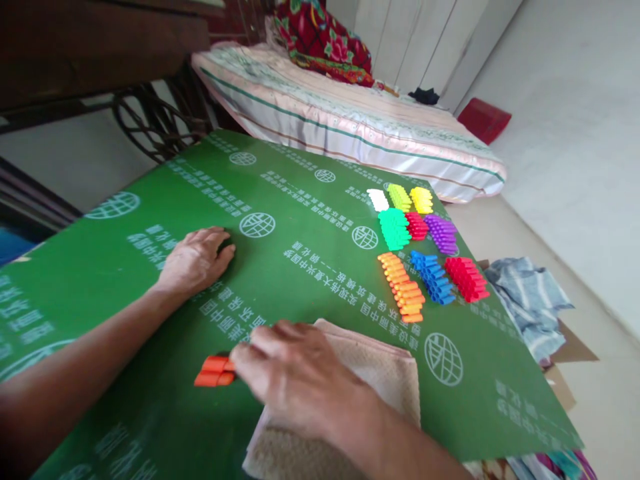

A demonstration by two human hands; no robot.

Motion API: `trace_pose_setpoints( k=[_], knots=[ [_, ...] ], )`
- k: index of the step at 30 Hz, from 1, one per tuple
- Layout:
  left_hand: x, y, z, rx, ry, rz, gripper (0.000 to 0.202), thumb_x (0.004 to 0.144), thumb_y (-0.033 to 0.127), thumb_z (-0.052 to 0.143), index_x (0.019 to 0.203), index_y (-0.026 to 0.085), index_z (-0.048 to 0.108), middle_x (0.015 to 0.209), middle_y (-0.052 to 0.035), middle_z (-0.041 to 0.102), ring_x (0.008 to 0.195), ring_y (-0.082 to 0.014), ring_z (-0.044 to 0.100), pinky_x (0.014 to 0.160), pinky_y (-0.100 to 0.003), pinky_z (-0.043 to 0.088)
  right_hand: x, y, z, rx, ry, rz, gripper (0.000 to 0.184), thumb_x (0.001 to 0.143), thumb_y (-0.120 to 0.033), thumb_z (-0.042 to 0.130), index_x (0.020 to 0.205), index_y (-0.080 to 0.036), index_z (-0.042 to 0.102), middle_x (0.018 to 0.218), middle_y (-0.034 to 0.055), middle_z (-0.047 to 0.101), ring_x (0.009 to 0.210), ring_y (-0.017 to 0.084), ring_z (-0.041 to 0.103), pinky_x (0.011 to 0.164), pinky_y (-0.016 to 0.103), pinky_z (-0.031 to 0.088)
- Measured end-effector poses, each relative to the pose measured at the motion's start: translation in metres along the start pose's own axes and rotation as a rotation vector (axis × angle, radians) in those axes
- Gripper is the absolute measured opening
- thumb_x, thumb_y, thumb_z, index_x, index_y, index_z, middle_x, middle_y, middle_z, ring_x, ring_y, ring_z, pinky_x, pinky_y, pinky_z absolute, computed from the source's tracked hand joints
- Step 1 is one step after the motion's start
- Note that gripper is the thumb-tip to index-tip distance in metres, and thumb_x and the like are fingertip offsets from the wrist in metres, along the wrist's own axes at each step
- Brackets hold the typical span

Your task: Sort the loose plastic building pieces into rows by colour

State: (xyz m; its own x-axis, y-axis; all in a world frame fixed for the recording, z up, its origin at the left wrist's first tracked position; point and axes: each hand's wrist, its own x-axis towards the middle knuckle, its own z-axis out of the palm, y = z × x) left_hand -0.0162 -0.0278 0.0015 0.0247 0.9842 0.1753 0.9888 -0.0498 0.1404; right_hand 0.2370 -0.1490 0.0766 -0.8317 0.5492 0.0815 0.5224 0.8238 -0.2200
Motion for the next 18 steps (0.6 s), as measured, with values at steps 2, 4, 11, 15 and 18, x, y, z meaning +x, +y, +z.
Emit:
trace_pose_setpoints(
  k=[2, 4, 11, 15, 18],
  knots=[
    [0.0, -0.001, 0.0, -0.006, 0.01, 0.013, 0.061, 0.088, 0.044, 0.021, 0.124, 0.006, 0.053, 0.134, -0.0162, 0.051, 0.126, -0.0275, 0.045, 0.113, -0.039, 0.033, 0.02, -0.016, 0.005, -0.018, -0.062, -0.17, 0.018, 0.098, -0.02, 0.043, 0.105, -0.021, 0.06, 0.107, 0.0028, 0.065, 0.099, 0.018, 0.058, 0.076, 0.029, 0.052],
    [0.001, -0.002, 0.0, -0.016, 0.02, 0.016, 0.062, 0.088, 0.044, 0.021, 0.122, 0.005, 0.054, 0.133, -0.0173, 0.051, 0.124, -0.0291, 0.046, 0.112, -0.041, 0.034, 0.033, -0.024, 0.014, -0.051, -0.093, -0.265, 0.021, 0.099, -0.022, 0.04, 0.098, -0.021, 0.061, 0.107, 0.0025, 0.064, 0.1, 0.019, 0.057, 0.072, 0.03, 0.051],
    [0.005, -0.009, 0.004, -0.016, 0.036, 0.015, 0.066, 0.087, 0.047, 0.018, 0.123, 0.005, 0.054, 0.132, -0.0173, 0.051, 0.124, -0.0301, 0.046, 0.111, -0.042, 0.035, 0.038, -0.016, 0.025, -0.118, -0.124, -0.234, 0.017, 0.094, -0.016, 0.045, 0.097, -0.018, 0.062, 0.101, 0.0071, 0.064, 0.092, 0.02, 0.059, 0.065, 0.029, 0.05],
    [0.005, -0.01, 0.005, -0.011, 0.029, 0.031, 0.067, 0.086, 0.048, 0.018, 0.123, 0.006, 0.054, 0.133, -0.0175, 0.051, 0.125, -0.0304, 0.045, 0.111, -0.042, 0.034, 0.022, 0.023, 0.003, -0.024, -0.124, 0.056, 0.026, 0.09, -0.016, 0.048, 0.114, -0.019, 0.058, 0.1, 0.005, 0.066, 0.088, 0.019, 0.061, 0.067, 0.03, 0.051],
    [0.005, -0.011, 0.004, -0.008, 0.02, 0.028, 0.067, 0.086, 0.049, 0.018, 0.123, 0.006, 0.053, 0.133, -0.0175, 0.051, 0.124, -0.0304, 0.045, 0.111, -0.043, 0.035, -0.004, 0.073, -0.021, -0.022, -0.044, 0.473, 0.038, 0.089, -0.022, 0.051, 0.127, -0.021, 0.055, 0.109, 0.0071, 0.068, 0.094, 0.02, 0.063, 0.076, 0.032, 0.051]
  ],
)
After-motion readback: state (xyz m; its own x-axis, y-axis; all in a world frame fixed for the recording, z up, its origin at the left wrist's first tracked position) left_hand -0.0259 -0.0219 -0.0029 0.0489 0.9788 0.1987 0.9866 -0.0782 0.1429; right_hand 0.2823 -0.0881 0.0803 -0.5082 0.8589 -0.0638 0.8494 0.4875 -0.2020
